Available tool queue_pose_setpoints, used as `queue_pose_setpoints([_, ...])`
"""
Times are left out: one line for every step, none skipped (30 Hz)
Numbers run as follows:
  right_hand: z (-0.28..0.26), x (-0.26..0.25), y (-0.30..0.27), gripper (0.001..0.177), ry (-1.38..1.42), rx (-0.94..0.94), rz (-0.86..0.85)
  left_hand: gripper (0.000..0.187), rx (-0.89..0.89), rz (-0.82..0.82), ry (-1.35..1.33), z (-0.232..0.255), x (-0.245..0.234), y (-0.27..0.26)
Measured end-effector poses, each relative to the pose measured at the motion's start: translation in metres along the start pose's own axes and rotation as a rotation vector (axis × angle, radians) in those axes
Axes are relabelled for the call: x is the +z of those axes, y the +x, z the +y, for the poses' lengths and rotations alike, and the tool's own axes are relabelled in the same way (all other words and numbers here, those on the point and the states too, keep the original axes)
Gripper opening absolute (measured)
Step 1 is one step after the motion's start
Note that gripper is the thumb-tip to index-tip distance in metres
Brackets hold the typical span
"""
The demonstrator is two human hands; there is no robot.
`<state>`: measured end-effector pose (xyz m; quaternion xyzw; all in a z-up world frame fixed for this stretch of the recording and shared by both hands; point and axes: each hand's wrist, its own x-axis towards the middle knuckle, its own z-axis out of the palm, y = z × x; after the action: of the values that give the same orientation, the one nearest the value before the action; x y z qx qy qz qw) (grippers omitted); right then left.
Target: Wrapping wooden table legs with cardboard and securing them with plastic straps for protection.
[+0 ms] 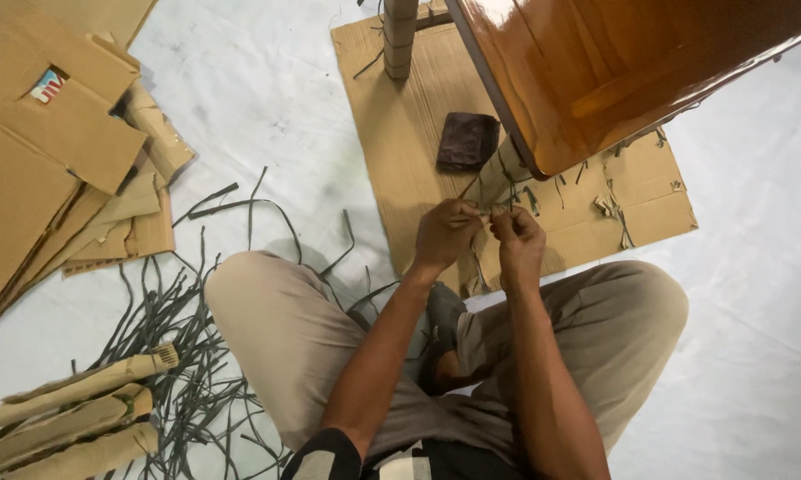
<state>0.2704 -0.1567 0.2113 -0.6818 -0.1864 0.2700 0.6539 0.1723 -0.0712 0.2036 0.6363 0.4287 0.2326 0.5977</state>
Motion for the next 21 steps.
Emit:
queue_pose_setpoints([0.001, 0.000, 0.001, 0.018, 0.000, 0.001, 0.000, 0.025, -0.001, 0.000, 0.000, -0.006, 0.001, 0.001])
queue_pose_setpoints([0.003, 0.000, 0.001, 0.017, 0.016, 0.004, 0.004, 0.028, -0.025, -0.022, -0.003, -0.011, 0.002, 0.002])
queue_pose_setpoints([0.004, 0.000, 0.002, 0.016, 0.031, 0.008, 0.009, 0.031, -0.050, -0.044, -0.006, -0.016, 0.003, 0.003])
queue_pose_setpoints([0.009, -0.002, 0.005, 0.016, 0.031, 0.007, 0.008, 0.031, -0.050, -0.043, -0.007, -0.012, 0.003, 0.001])
queue_pose_setpoints([0.015, -0.004, 0.007, 0.016, 0.047, 0.006, 0.004, 0.029, -0.061, -0.039, -0.001, -0.009, 0.002, 0.000])
queue_pose_setpoints([0.021, -0.005, 0.010, 0.017, 0.065, 0.003, 0.001, 0.027, -0.071, -0.036, 0.006, -0.005, 0.002, -0.001])
queue_pose_setpoints([0.018, -0.004, 0.009, 0.017, 0.065, 0.002, 0.000, 0.027, -0.070, -0.035, 0.006, -0.007, 0.001, 0.001])
queue_pose_setpoints([0.015, -0.003, 0.008, 0.017, 0.061, 0.010, 0.006, 0.028, -0.069, -0.044, 0.001, -0.009, 0.000, 0.002])
queue_pose_setpoints([0.012, -0.003, 0.007, 0.017, 0.057, 0.017, 0.013, 0.028, -0.069, -0.054, -0.004, -0.011, 0.000, 0.004])
queue_pose_setpoints([0.008, -0.001, 0.005, 0.017, 0.057, 0.018, 0.014, 0.028, -0.070, -0.054, -0.003, -0.011, -0.001, 0.003])
queue_pose_setpoints([0.004, 0.001, 0.003, 0.018, 0.056, 0.020, 0.014, 0.029, -0.075, -0.065, -0.037, -0.011, -0.001, 0.003])
queue_pose_setpoints([-0.001, 0.003, 0.002, 0.019, 0.055, 0.022, 0.015, 0.030, -0.080, -0.075, -0.071, -0.011, -0.001, 0.003])
queue_pose_setpoints([0.010, 0.000, 0.005, 0.019, 0.055, 0.022, 0.016, 0.030, -0.080, -0.076, -0.071, -0.014, 0.000, 0.004])
queue_pose_setpoints([0.020, -0.003, 0.009, 0.020, 0.044, 0.013, 0.018, 0.031, -0.081, -0.075, -0.074, -0.018, 0.001, 0.006])
queue_pose_setpoints([0.031, -0.006, 0.012, 0.020, 0.033, 0.004, 0.019, 0.032, -0.082, -0.074, -0.077, -0.021, 0.002, 0.007])
queue_pose_setpoints([0.023, -0.005, 0.009, 0.020, 0.033, 0.004, 0.019, 0.032, -0.083, -0.073, -0.077, -0.021, 0.002, 0.007])
queue_pose_setpoints([0.015, -0.003, 0.006, 0.022, -0.010, -0.035, 0.043, 0.033, -0.078, -0.072, -0.078, -0.022, 0.003, 0.007])
queue_pose_setpoints([0.007, -0.002, 0.004, 0.026, -0.053, -0.075, 0.067, 0.033, -0.073, -0.071, -0.079, -0.022, 0.003, 0.007])
queue_pose_setpoints([0.000, 0.000, 0.002, 0.026, -0.053, -0.075, 0.066, 0.033, -0.074, -0.070, -0.079, -0.019, 0.002, 0.007])
queue_pose_setpoints([-0.007, 0.001, -0.001, 0.023, -0.088, -0.090, 0.066, 0.032, -0.093, -0.077, -0.066, -0.016, 0.002, 0.005])
queue_pose_setpoints([-0.014, 0.003, -0.004, 0.020, -0.124, -0.105, 0.066, 0.031, -0.113, -0.084, -0.052, -0.014, 0.002, 0.004])
